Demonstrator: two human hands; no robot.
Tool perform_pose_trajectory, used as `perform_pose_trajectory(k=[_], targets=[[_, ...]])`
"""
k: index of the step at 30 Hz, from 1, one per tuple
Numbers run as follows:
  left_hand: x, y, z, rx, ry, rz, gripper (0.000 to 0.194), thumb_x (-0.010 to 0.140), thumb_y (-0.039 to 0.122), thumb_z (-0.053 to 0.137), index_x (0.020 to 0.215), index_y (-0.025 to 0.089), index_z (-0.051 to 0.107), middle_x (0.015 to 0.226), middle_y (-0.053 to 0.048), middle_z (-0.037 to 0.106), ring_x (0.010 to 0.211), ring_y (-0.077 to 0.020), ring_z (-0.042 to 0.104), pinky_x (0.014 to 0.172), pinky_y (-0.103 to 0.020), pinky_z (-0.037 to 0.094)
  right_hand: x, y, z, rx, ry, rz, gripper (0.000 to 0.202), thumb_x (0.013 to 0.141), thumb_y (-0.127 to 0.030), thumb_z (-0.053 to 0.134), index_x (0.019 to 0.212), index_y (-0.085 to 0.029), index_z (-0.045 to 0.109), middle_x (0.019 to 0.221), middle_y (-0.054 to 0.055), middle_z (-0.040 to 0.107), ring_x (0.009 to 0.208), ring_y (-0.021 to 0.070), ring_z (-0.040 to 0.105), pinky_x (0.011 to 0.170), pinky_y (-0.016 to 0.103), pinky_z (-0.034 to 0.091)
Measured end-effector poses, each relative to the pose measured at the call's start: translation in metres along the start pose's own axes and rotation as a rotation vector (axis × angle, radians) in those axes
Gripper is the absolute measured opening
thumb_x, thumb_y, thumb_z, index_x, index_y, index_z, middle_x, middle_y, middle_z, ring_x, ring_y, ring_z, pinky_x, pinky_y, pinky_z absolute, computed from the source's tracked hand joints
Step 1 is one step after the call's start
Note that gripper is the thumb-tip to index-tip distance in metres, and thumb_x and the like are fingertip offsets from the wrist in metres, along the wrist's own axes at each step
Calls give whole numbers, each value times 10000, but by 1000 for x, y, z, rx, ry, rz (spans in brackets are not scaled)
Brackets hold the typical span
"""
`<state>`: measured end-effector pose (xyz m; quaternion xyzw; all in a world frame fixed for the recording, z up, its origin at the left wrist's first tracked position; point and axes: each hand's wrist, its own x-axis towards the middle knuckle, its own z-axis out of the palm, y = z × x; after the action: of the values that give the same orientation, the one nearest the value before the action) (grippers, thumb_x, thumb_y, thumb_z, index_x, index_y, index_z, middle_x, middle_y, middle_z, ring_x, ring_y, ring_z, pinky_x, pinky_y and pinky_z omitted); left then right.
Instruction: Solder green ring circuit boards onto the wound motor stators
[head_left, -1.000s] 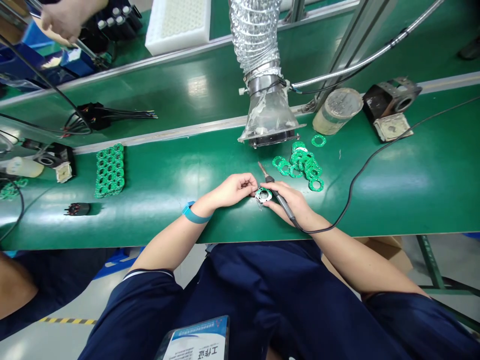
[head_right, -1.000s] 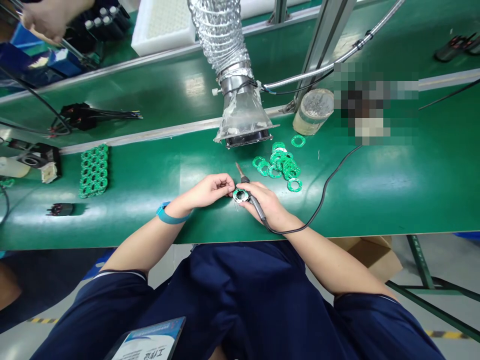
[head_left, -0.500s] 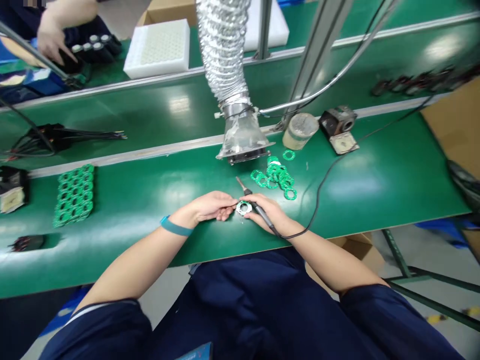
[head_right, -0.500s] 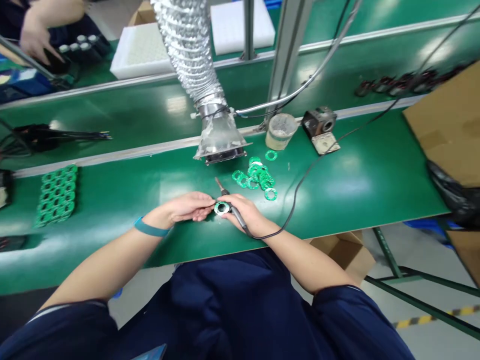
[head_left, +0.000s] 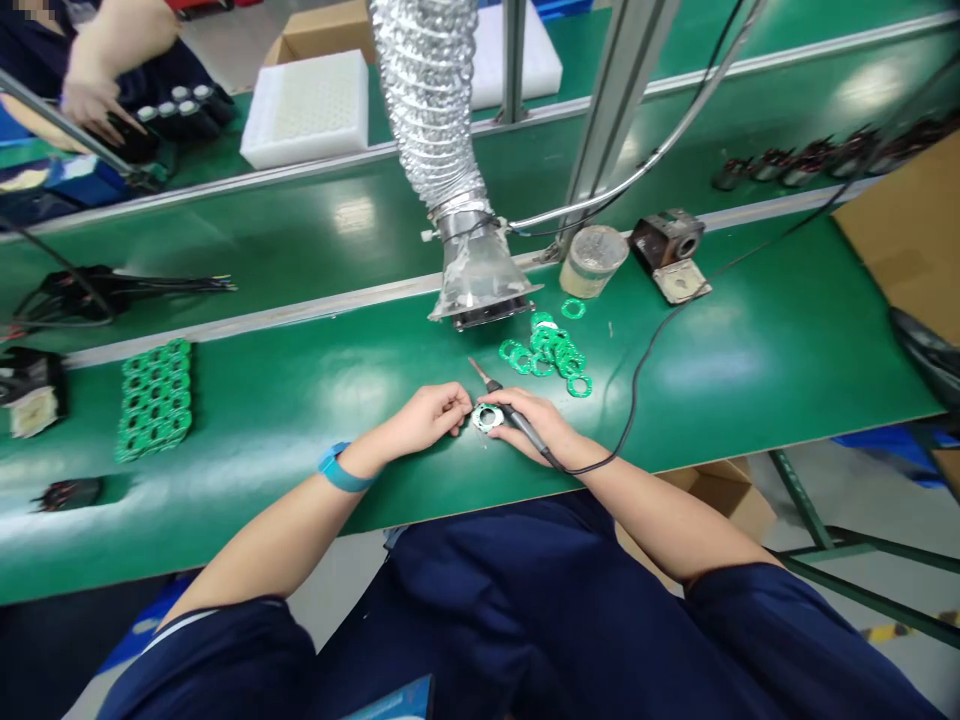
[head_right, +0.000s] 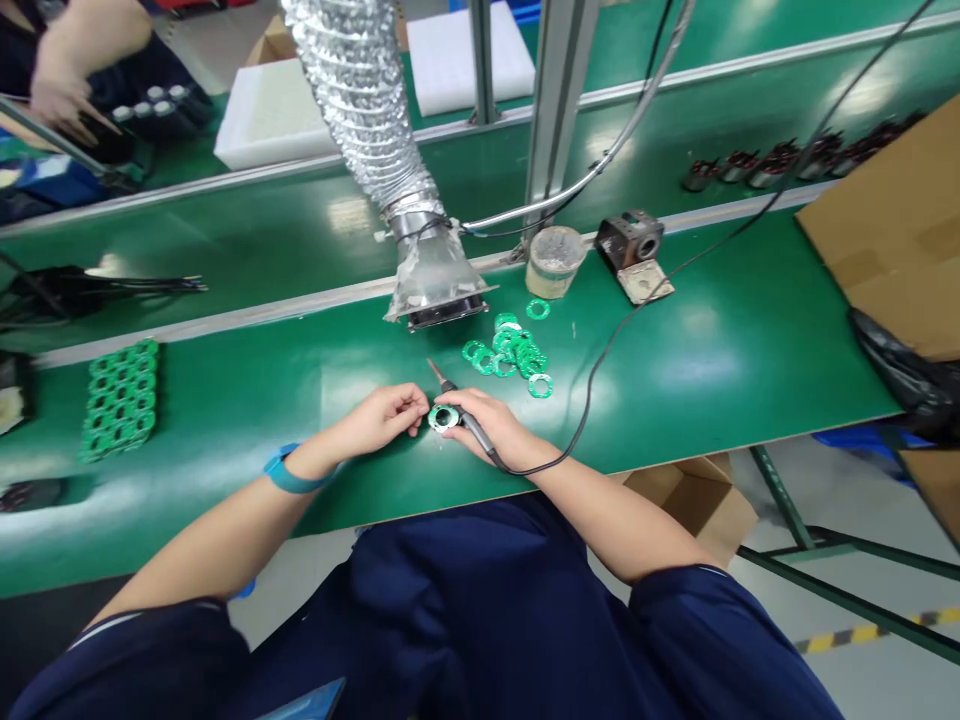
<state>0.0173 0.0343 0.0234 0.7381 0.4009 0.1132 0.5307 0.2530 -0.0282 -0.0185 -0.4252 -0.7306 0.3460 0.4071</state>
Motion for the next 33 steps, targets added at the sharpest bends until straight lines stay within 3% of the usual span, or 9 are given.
perform_pose_trajectory(k=[3,7,10,14,19,24,28,30,33], targets=[[-5,-8,21,171,257,114,167,971,307,566,892,178,636,736,-15,655,664,-124,579,658,-236,442,-2,-1,2,12,13,9,453,870,-266,784,1298,-253,639,1205,89,719,1112,231,704,989,382,561],[-15,-15,51,115,491,104,192,988,307,556,886,173,647,734,-19,653,672,-129,571,673,-247,442,-6,-3,7,25,47,13,425,892,-305,769,1294,-263,638,1179,86,726,1094,231,706,980,393,566],[-24,-14,59,32,461,110,215,1012,290,528,962,165,695,748,-23,669,678,-125,587,685,-249,452,-10,-4,11,-12,76,11,423,893,-346,770,1287,-256,647,1134,89,724,1037,231,711,930,387,585],[-33,-12,52,37,359,193,271,1006,238,517,1166,171,725,848,-51,701,733,-130,604,702,-254,469,-14,-2,12,-92,99,-2,445,895,-379,765,1309,-269,642,1133,92,725,1028,241,710,932,405,593],[-43,-19,55,143,366,243,459,950,239,626,1405,194,585,972,-63,686,691,-117,573,699,-270,509,-16,1,9,-150,103,-61,506,879,-390,782,1343,-273,616,1147,102,741,1036,261,718,934,423,605],[-45,-22,64,199,443,374,187,989,295,607,1109,220,729,979,-84,684,870,-170,653,800,-314,548,-14,-3,5,-168,87,-144,588,897,-347,762,1435,-278,534,1321,128,698,1170,286,691,1006,473,586],[-38,-16,63,129,434,385,173,986,326,618,992,223,756,923,-71,670,852,-164,642,784,-307,536,-13,-5,4,-168,64,-128,536,926,-300,713,1433,-278,539,1318,119,696,1186,276,683,1011,475,578],[-35,-12,62,21,439,328,181,971,347,641,938,201,743,911,-69,662,829,-157,625,756,-296,515,-13,-4,4,-163,55,-119,505,933,-290,701,1416,-276,555,1268,111,715,1147,265,694,990,461,584],[-31,-6,57,-263,392,111,261,942,415,678,881,161,676,842,-44,637,720,-123,571,661,-256,463,-13,-6,4,-161,67,-128,497,929,-278,705,1405,-283,563,1244,102,728,1126,263,698,980,461,584]])
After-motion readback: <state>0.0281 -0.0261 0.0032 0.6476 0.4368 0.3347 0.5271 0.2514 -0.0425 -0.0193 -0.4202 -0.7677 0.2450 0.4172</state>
